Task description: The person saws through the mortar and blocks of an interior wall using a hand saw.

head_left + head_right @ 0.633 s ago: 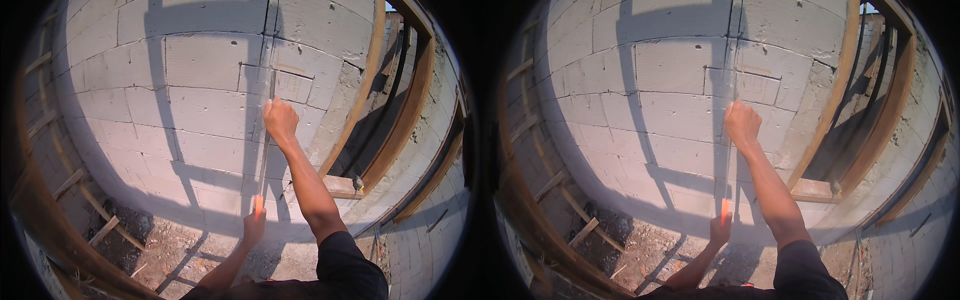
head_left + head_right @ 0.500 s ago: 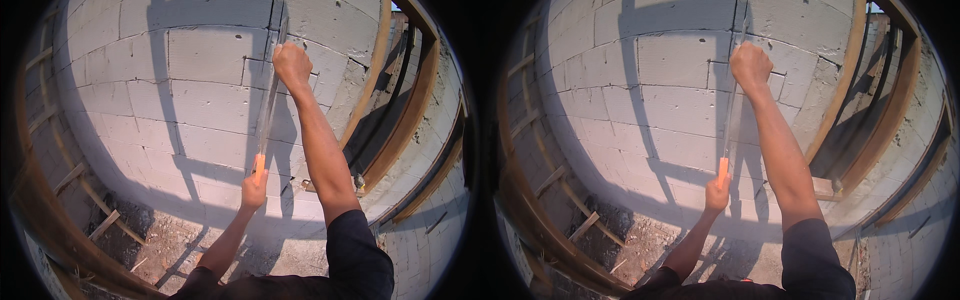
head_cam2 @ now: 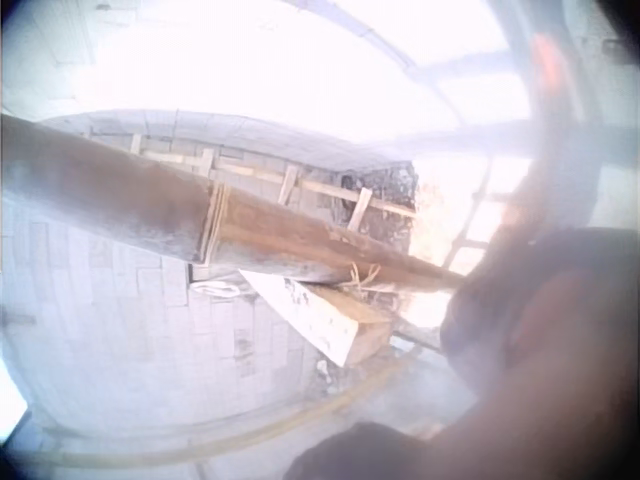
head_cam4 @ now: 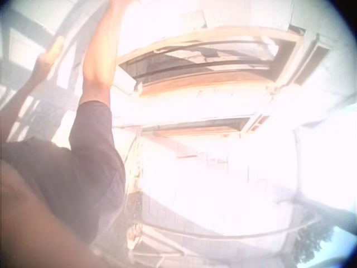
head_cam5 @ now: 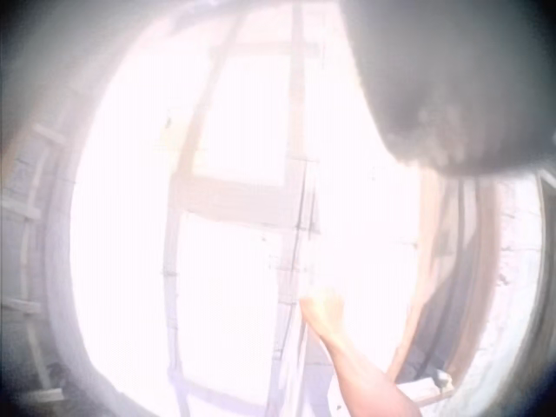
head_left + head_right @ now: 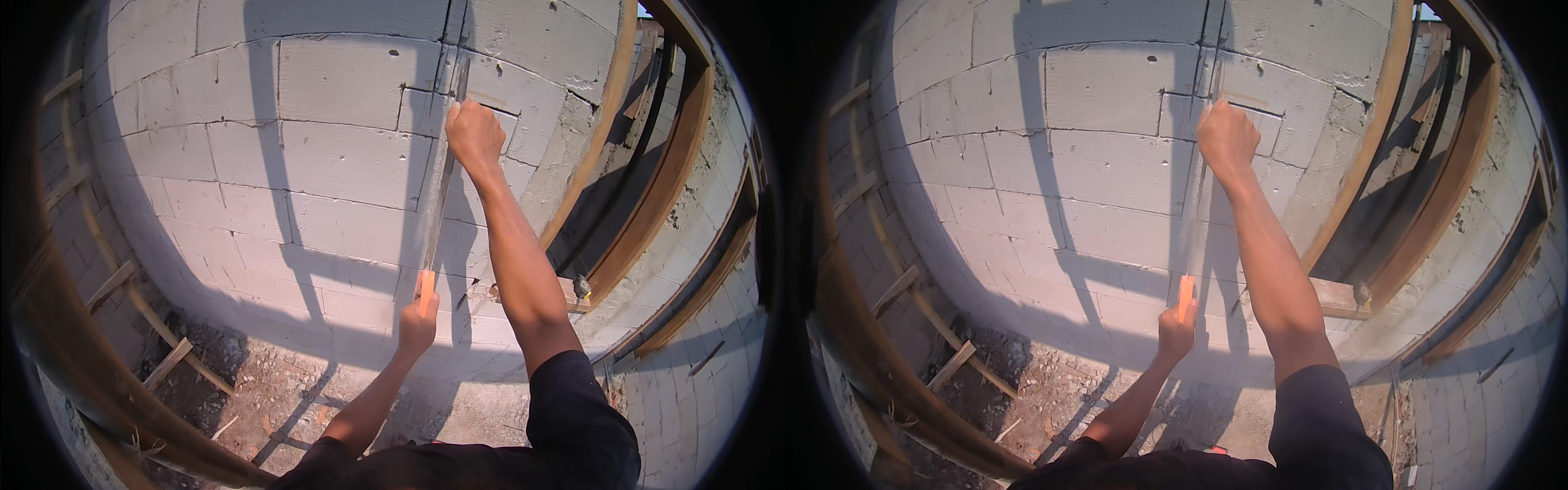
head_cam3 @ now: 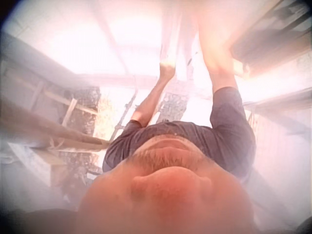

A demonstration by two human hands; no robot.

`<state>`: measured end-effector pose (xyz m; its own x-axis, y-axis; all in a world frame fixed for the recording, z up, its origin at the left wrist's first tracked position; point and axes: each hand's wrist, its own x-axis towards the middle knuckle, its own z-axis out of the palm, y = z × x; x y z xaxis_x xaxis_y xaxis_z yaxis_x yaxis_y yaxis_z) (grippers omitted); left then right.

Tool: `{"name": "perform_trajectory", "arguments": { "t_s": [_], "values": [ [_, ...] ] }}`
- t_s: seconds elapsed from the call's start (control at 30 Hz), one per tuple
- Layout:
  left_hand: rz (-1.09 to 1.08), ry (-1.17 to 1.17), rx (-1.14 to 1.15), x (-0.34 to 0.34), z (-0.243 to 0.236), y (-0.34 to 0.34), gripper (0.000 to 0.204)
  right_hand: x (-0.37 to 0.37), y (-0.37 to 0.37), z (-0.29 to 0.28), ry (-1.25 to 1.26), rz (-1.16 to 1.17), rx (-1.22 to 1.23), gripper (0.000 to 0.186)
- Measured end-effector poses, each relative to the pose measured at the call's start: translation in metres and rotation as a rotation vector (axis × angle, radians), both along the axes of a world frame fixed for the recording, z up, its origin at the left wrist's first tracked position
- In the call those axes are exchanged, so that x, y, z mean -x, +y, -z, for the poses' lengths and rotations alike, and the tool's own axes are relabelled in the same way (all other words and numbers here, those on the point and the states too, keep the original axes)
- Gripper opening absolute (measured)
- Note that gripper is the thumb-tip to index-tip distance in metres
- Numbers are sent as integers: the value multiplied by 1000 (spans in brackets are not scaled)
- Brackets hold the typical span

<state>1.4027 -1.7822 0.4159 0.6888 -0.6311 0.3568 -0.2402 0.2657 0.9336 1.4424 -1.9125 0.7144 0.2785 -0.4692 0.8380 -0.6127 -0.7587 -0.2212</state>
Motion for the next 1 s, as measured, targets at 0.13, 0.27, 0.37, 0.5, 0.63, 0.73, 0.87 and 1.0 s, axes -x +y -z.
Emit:
{"name": "perform_trajectory", "arguments": {
  "t_s": [0.13, 0.27, 0.37, 0.5, 0.63, 0.73, 0.87, 1.0],
  "values": [
    [-16, 69, -77, 1, 28, -6, 46, -24, -10, 25, -42, -4, -57, 31],
    [-25, 39, -148, 28, 81, 25, 43, 2, 0, 92, 48, 10, -203, 32],
    [-125, 10, -69, 41, 96, 34, 39, 33, 26, 100, 55, -31, -217, 35],
    [-151, -174, 60, 48, 102, 52, 35, 104, 70, 129, -119, -183, -227, 39],
    [-59, -199, -213, 65, 126, 98, 26, 156, 109, 271, -299, -597, -535, 36],
    [-69, -399, -232, 96, 158, 130, 26, 212, 151, 374, 104, -574, -754, 42],
    [287, -214, -646, 142, 166, 175, 32, 285, 167, 496, 242, -709, -1247, 35],
    [260, -326, -955, 219, 166, 161, 31, 363, 162, 513, 243, -677, -1989, 39]
  ]
}}
